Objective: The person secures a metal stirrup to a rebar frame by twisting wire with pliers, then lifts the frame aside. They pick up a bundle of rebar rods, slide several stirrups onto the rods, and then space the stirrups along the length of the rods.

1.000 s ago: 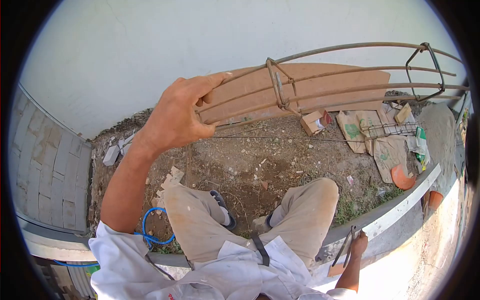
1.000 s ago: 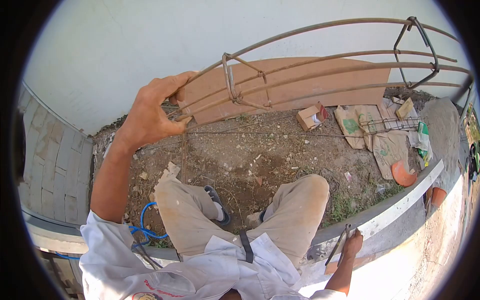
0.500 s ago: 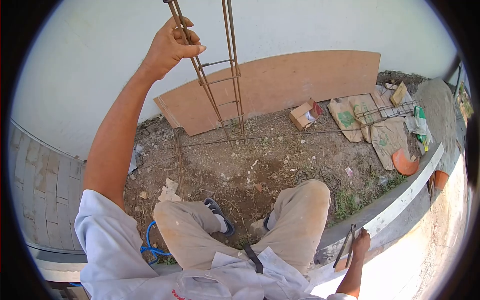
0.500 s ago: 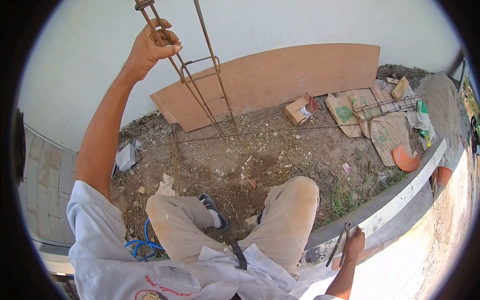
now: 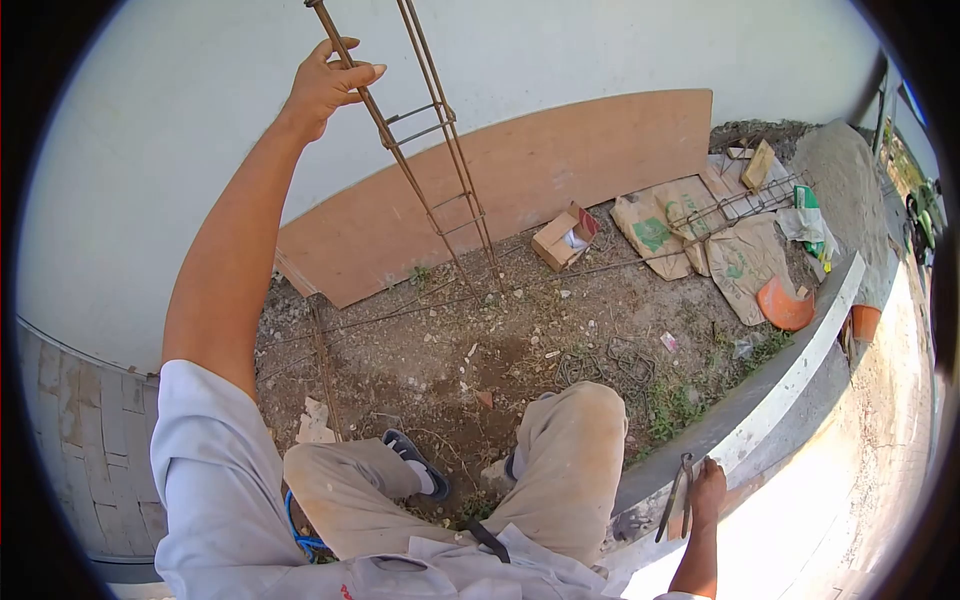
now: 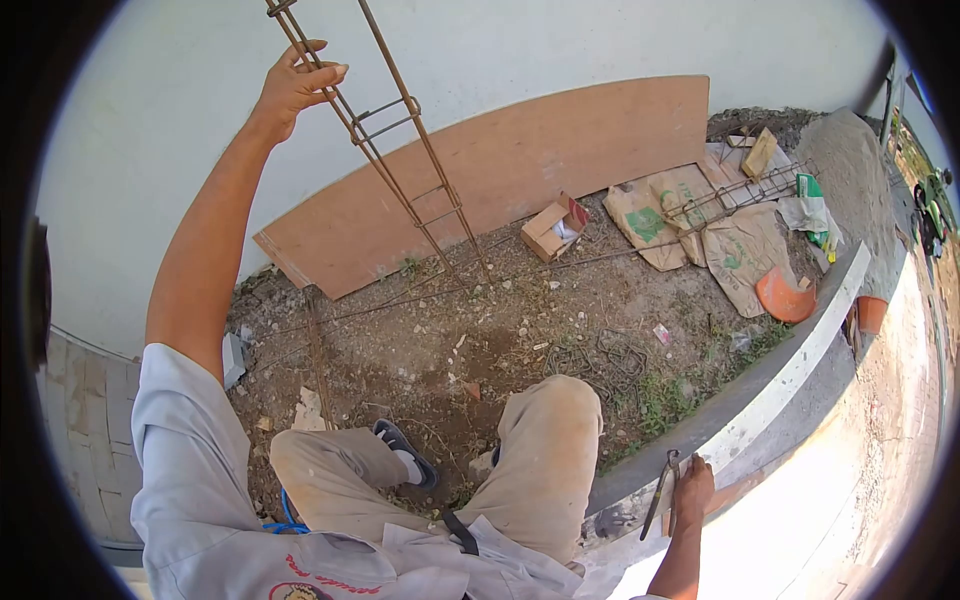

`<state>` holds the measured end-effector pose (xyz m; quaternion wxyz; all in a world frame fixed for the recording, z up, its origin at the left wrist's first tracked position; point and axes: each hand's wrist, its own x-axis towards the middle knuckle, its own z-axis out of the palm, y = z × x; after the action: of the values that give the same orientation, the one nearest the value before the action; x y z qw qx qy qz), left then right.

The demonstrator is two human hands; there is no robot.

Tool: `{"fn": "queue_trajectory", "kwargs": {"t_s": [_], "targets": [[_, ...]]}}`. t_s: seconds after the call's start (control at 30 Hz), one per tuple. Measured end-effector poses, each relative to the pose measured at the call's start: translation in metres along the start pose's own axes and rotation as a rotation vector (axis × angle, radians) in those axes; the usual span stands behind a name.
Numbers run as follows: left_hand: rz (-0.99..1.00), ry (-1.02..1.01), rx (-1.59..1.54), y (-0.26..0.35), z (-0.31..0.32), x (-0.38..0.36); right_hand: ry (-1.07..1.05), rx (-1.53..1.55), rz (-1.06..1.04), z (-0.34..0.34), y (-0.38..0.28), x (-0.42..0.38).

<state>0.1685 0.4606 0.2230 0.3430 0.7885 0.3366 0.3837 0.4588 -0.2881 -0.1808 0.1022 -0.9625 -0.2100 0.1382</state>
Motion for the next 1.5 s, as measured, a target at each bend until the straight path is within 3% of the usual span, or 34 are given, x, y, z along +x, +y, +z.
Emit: {"fn": "queue_trajectory", "kwargs": {"t_s": [0.17,0.4,0.67,0.87,1.0,1.1,1.2,1.3,1.4,1.5], "targets": [[-0.16,0.086,0.195,-0.003,0.012,0.03,0.032,-0.012,-0.063,0.006,0.007,0.002],[-0.322,0.138,-0.035,-0.039,0.026,0.054,0.087,0.013,-0.035,0.004,-0.001,-0.003],[-0.34,0.102,-0.049,-0.063,0.037,0.075,0.086,0.012,-0.031,0.012,0.0,0.001],[-0.293,0.085,-0.221,-0.127,0.051,0.094,0.111,0.018,-0.043,0.013,0.001,0.0],[-0.277,0.057,-0.245,-0.12,0.053,0.089,0.012,0.026,0.076,0.009,-0.003,0.003],[-0.217,-0.084,-0.266,-0.122,0.043,0.085,0.024,0.03,0.073,0.01,-0.007,0.004],[-0.268,-0.082,-0.07,-0.105,0.048,0.07,0.033,0.041,0.065,0.01,-0.004,0.004],[-0.307,0.072,0.017,-0.097,0.057,0.06,0.034,-0.004,0.059,0.005,-0.011,0.001],[-0.247,0.164,0.088,-0.093,0.057,0.03,0.064,0.027,0.038,0.008,-0.009,0.003],[-0.189,0.006,0.135,-0.075,0.057,-0.033,0.114,0.023,-0.012,0.018,0.002,-0.001]]}}
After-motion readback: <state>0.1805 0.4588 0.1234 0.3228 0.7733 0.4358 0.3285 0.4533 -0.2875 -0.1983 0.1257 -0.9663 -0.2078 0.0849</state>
